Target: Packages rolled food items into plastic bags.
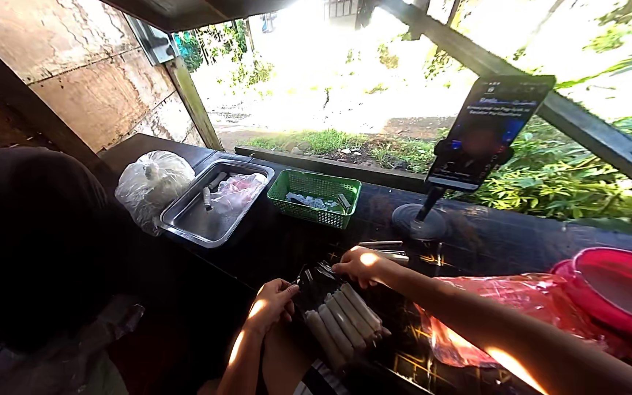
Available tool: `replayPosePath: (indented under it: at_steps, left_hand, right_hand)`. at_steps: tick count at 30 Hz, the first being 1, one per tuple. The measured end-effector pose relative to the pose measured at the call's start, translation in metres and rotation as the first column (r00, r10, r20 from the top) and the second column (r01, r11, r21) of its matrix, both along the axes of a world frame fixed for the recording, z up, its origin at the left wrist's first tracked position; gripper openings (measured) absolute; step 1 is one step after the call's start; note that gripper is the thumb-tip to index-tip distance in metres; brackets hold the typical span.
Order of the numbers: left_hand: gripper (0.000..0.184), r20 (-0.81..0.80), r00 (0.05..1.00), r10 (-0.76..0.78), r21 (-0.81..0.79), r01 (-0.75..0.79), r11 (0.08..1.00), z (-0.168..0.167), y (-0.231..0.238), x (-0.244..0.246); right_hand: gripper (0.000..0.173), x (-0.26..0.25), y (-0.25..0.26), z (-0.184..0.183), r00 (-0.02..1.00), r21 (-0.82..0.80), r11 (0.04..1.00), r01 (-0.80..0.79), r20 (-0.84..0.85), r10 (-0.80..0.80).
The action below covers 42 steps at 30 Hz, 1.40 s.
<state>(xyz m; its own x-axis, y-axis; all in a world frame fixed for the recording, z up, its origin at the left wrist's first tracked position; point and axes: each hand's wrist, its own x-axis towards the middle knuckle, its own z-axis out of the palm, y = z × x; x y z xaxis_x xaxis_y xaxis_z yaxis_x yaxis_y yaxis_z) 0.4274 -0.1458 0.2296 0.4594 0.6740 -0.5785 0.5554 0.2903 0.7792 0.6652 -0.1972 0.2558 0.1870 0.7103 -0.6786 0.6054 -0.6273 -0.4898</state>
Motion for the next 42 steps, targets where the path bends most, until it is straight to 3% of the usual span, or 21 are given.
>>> replayPosePath:
  at_steps: [6, 9, 11, 13, 15, 17, 20, 23, 25, 28, 30, 32, 34, 38, 42]
  left_hand:
    - [0.014, 0.076, 0.995, 0.069, -0.016, -0.068, 0.998, -0.008, 0.000, -0.006]
    - [0.009, 0.193, 0.978, 0.075, 0.067, -0.089, 0.994, -0.001, -0.004, -0.014]
    - [0.006, 0.308, 0.950, 0.048, 0.220, -0.120, 0.968, 0.019, -0.012, -0.019]
    - [0.001, 0.365, 0.930, -0.043, 0.455, -0.137, 0.880, 0.047, -0.023, -0.024]
    - [0.010, 0.329, 0.934, -0.136, 0.690, -0.139, 0.710, 0.068, -0.028, -0.026]
    - [0.014, 0.253, 0.952, -0.170, 0.795, -0.105, 0.598, 0.079, -0.027, -0.022]
    - [0.015, 0.209, 0.956, -0.204, 0.837, -0.067, 0.543, 0.085, -0.027, -0.018]
    - [0.015, 0.248, 0.939, -0.240, 0.804, -0.062, 0.591, 0.088, -0.034, -0.015]
    - [0.015, 0.252, 0.940, -0.232, 0.743, -0.035, 0.668, 0.084, -0.036, -0.010]
    - [0.008, 0.300, 0.938, -0.175, 0.460, 0.019, 0.888, 0.062, -0.024, 0.005]
    - [0.008, 0.246, 0.962, -0.116, 0.301, 0.038, 0.953, 0.037, -0.009, 0.018]
    - [0.017, 0.074, 0.991, -0.109, 0.326, 0.079, 0.942, 0.012, 0.007, 0.028]
    - [0.023, -0.071, 0.991, -0.114, 0.377, 0.133, 0.917, -0.002, 0.019, 0.032]
    - [0.030, -0.237, 0.962, -0.134, 0.390, 0.221, 0.894, -0.007, 0.029, 0.036]
    - [0.033, -0.290, 0.944, -0.157, 0.424, 0.274, 0.863, -0.006, 0.030, 0.036]
  right_hand:
    - [0.016, 0.002, -0.001, -0.007, 0.990, 0.088, 0.996, 0.026, -0.143, -0.013]
    - [0.011, 0.009, -0.016, -0.001, 0.964, 0.324, 0.945, 0.036, -0.262, 0.053]
    - [0.011, 0.009, -0.030, 0.014, 0.958, 0.499, 0.866, 0.025, -0.260, 0.122]
    - [0.009, 0.011, -0.041, 0.029, 0.945, 0.656, 0.755, 0.018, -0.257, 0.201]
    - [0.011, 0.016, -0.046, 0.033, 0.927, 0.769, 0.639, 0.035, -0.264, 0.267]
    - [0.010, 0.023, -0.043, 0.026, 0.905, 0.834, 0.550, 0.043, -0.265, 0.332]
    - [0.006, 0.025, -0.048, 0.027, 0.890, 0.854, 0.512, 0.095, -0.303, 0.340]
    - [0.014, 0.028, -0.059, 0.034, 0.884, 0.863, 0.488, 0.131, -0.325, 0.336]
    - [0.017, 0.034, -0.065, 0.034, 0.882, 0.844, 0.517, 0.141, -0.345, 0.322]
    - [0.009, 0.040, -0.064, 0.027, 0.920, 0.695, 0.699, 0.169, -0.366, 0.142]
    - [0.007, 0.043, -0.054, 0.016, 0.979, 0.583, 0.811, 0.033, -0.183, 0.092]
    - [0.016, 0.043, -0.038, 0.013, 0.990, 0.446, 0.884, -0.141, 0.041, 0.137]
    - [0.024, 0.041, -0.020, 0.020, 0.964, 0.380, 0.891, -0.247, 0.188, 0.187]
    - [0.027, 0.043, 0.035, 0.055, 0.942, 0.506, 0.809, -0.301, 0.291, 0.168]
    - [0.028, 0.045, 0.115, 0.063, 0.895, 0.367, 0.866, -0.340, 0.408, 0.179]
